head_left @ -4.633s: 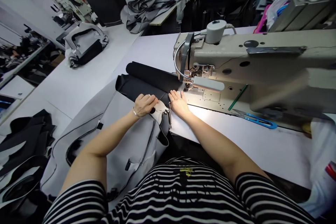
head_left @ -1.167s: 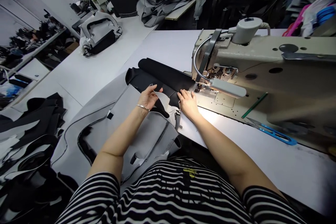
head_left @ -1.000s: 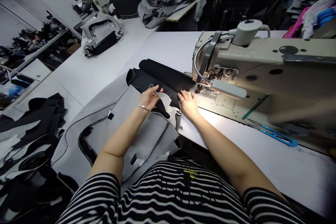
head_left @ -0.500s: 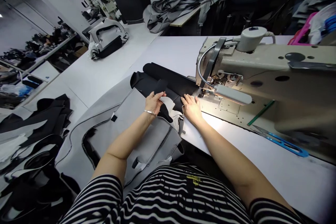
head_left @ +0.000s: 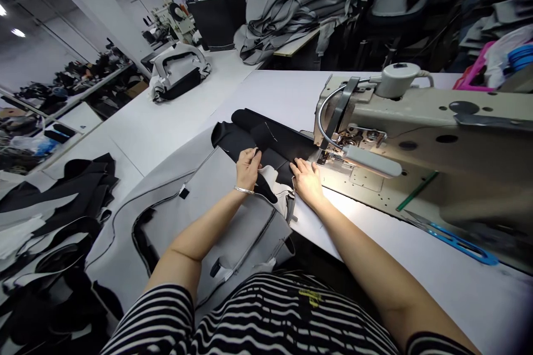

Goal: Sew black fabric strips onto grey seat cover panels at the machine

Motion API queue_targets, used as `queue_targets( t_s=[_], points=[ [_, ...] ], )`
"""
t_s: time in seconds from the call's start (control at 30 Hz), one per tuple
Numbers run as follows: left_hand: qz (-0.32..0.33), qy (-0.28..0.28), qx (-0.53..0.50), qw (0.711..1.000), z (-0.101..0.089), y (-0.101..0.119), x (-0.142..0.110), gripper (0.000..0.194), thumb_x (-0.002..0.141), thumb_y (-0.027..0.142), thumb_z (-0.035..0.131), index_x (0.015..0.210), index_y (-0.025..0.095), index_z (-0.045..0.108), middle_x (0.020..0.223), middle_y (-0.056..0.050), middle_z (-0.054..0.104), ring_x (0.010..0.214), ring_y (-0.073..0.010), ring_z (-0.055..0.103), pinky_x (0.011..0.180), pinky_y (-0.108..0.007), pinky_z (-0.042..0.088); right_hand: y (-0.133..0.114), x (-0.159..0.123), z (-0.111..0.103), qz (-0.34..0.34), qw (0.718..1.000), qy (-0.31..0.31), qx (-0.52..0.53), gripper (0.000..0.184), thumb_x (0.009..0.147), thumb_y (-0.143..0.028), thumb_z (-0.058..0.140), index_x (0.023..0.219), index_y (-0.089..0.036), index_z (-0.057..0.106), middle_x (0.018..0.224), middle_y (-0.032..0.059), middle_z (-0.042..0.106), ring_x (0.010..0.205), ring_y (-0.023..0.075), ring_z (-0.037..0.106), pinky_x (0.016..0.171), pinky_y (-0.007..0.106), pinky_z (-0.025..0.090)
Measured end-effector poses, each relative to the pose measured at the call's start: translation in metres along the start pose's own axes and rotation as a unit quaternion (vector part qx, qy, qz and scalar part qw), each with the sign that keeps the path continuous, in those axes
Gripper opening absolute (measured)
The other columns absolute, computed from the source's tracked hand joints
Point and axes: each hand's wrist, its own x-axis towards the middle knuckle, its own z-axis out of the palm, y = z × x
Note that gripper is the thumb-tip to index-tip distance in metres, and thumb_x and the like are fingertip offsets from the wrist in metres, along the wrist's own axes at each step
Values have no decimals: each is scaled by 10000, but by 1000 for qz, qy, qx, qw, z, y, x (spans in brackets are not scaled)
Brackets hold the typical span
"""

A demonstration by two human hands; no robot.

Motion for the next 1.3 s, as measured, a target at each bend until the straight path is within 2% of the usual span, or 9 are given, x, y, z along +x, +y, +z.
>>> queue_targets(
  t_s=[0.13,0.2,0.27,0.4,0.53,0.7,1.03,1.2,1.3],
  points=[
    [133,17,151,979,8,2,30,142,804,242,557,799,170,679,799,-29,470,714,-117,481,580,-217,420,-7,10,-1,26,999,-17,-18,347,848,-102,369,1098,-131,607,1363,143,449,1239,283,404,1016,576,255],
    [240,7,261,935,20,-2,49,174,824,150,499,815,162,672,774,-38,466,776,-143,479,711,-263,426,-10,17,-1,27,999,-14,-37,343,871,-90,330,1051,-123,620,1357,143,457,1234,282,408,1034,597,216],
    [309,-33,360,880,35,-10,65,231,829,80,445,858,161,659,793,-54,484,821,-165,476,787,-303,408,-11,24,-1,13,999,-23,-38,347,878,-91,333,1092,-114,606,1336,137,481,1227,259,419,1061,523,244],
    [320,-150,487,799,67,-24,81,214,858,84,414,833,155,614,819,-79,509,835,-193,484,780,-316,407,-9,32,-1,-22,998,-61,-28,429,876,-101,369,1287,-113,490,1304,157,495,1217,230,430,997,344,377],
    [329,-214,527,753,99,-28,80,185,866,102,418,841,156,593,885,-102,529,896,-212,492,770,-303,409,-11,29,5,-43,996,-64,-51,394,883,-118,369,1240,-97,533,1278,179,493,1212,247,423,1014,354,355],
    [321,-362,544,686,127,-48,68,240,855,79,401,911,160,620,958,-111,560,920,-216,516,679,-276,418,-19,20,17,-68,994,-72,-53,285,849,-165,460,1071,-82,619,1114,169,581,1145,266,466,1063,427,284],
    [310,-438,491,686,102,-61,66,177,701,67,516,774,148,656,882,-70,639,847,-190,568,806,-287,460,-23,19,9,-54,993,-108,-17,242,831,-135,473,1007,-81,631,999,160,621,1079,253,506,1061,461,254],
    [338,-414,424,731,95,-66,65,203,810,108,463,683,155,614,792,-56,646,771,-169,553,760,-292,475,-25,20,2,-59,988,-133,-41,267,834,-127,457,1035,-76,625,1002,154,626,1080,250,516,1084,438,234],
    [399,-421,361,730,95,-71,67,248,856,115,422,684,158,594,783,-60,626,865,-175,541,783,-291,481,-24,20,3,-61,987,-141,-55,264,815,-119,479,1029,-78,627,1009,156,625,1082,250,520,1087,440,234]
  ],
)
